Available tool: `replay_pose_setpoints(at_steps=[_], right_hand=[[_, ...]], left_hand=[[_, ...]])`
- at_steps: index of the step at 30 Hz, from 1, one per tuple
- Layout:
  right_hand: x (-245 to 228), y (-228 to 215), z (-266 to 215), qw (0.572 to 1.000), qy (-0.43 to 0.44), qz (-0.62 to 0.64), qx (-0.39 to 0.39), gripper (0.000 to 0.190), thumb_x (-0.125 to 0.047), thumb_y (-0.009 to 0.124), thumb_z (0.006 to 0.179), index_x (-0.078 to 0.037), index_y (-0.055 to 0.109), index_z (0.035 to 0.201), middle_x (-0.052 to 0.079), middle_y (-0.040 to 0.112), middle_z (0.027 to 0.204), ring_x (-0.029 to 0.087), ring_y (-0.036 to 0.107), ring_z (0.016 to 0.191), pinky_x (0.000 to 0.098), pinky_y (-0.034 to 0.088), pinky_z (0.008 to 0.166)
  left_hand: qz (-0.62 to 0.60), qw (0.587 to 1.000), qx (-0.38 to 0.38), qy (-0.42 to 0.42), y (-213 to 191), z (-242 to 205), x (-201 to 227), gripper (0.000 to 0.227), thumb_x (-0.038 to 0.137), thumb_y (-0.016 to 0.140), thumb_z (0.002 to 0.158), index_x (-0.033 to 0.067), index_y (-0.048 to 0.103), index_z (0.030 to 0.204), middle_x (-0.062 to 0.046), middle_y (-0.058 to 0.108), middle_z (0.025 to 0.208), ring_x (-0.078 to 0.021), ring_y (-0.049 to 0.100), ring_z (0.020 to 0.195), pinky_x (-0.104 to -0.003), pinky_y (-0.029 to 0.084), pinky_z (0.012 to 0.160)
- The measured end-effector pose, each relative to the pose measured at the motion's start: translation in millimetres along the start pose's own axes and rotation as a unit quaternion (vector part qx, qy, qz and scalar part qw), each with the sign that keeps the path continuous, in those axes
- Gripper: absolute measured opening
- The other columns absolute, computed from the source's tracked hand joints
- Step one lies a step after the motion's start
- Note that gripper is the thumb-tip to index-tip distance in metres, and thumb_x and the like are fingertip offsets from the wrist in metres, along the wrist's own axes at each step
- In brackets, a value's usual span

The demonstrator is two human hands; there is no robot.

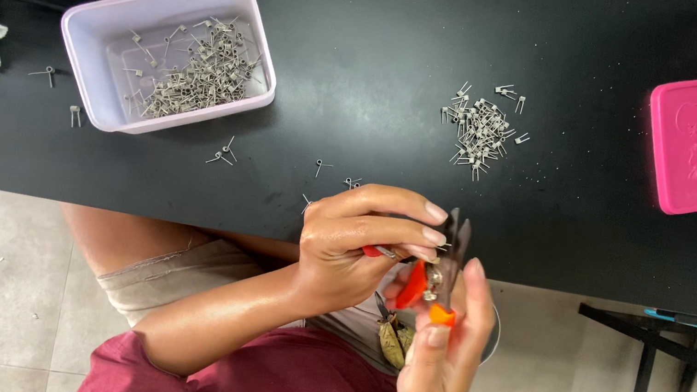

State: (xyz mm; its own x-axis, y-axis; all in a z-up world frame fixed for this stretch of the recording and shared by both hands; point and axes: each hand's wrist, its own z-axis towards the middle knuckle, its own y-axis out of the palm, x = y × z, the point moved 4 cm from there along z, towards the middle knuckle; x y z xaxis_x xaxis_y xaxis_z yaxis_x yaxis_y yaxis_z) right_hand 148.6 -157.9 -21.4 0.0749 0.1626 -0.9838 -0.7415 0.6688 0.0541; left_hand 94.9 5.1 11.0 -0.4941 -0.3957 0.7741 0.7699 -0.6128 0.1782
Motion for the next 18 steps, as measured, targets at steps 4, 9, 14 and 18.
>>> replay_pose_setpoints(at_steps=[4, 9, 14, 18], right_hand=[[23, -13, -21, 1.0, 0.013, 0.005, 0.017, 0.062, -0.022, 0.04, 0.108, 0.0, 0.016, 0.161, 0.019, 0.023, 0.17, 0.035, 0.045, 0.147, 0.0474, 0.052, 0.112], [22, -12, -23, 0.999, 0.012, -0.025, 0.018, 0.06, -0.021, 0.039, 0.108, 0.003, 0.02, 0.16, 0.019, 0.022, 0.17, 0.031, 0.033, 0.156, 0.0453, 0.05, 0.116], [17, -7, -21, 0.999, 0.014, -0.029, 0.028, 0.061, -0.022, 0.039, 0.108, 0.004, 0.02, 0.159, 0.023, 0.023, 0.17, 0.032, 0.038, 0.151, 0.0448, 0.05, 0.114], [11, -2, -16, 1.0, 0.0, -0.024, 0.019, 0.058, -0.024, 0.038, 0.11, 0.001, 0.022, 0.16, 0.021, 0.027, 0.167, 0.033, 0.062, 0.118, 0.0448, 0.057, 0.104]], left_hand=[[0.004, 1.0, -0.001, -0.002, -1, 1, -1, 0.026, -0.016, 0.067, 0.093, 0.0091, 0.073, 0.094, -0.01, 0.075, 0.103, -0.0231, 0.078, 0.096, -0.03, 0.067, 0.084], [0.002, 1.0, -0.005, -0.018, -3, -1, -3, 0.04, -0.029, 0.058, 0.083, 0.007, 0.072, 0.095, -0.01, 0.076, 0.102, -0.0255, 0.078, 0.098, -0.03, 0.067, 0.084], [-0.001, 1.0, -0.012, -0.027, -3, 0, -2, 0.03, -0.021, 0.063, 0.092, 0.0071, 0.072, 0.096, -0.01, 0.076, 0.103, -0.0251, 0.078, 0.099, -0.031, 0.067, 0.087], [-0.004, 1.0, -0.016, -0.015, -3, 2, -2, 0.028, -0.02, 0.062, 0.095, 0.0063, 0.072, 0.097, -0.011, 0.076, 0.104, -0.0259, 0.079, 0.099, -0.03, 0.068, 0.086]])
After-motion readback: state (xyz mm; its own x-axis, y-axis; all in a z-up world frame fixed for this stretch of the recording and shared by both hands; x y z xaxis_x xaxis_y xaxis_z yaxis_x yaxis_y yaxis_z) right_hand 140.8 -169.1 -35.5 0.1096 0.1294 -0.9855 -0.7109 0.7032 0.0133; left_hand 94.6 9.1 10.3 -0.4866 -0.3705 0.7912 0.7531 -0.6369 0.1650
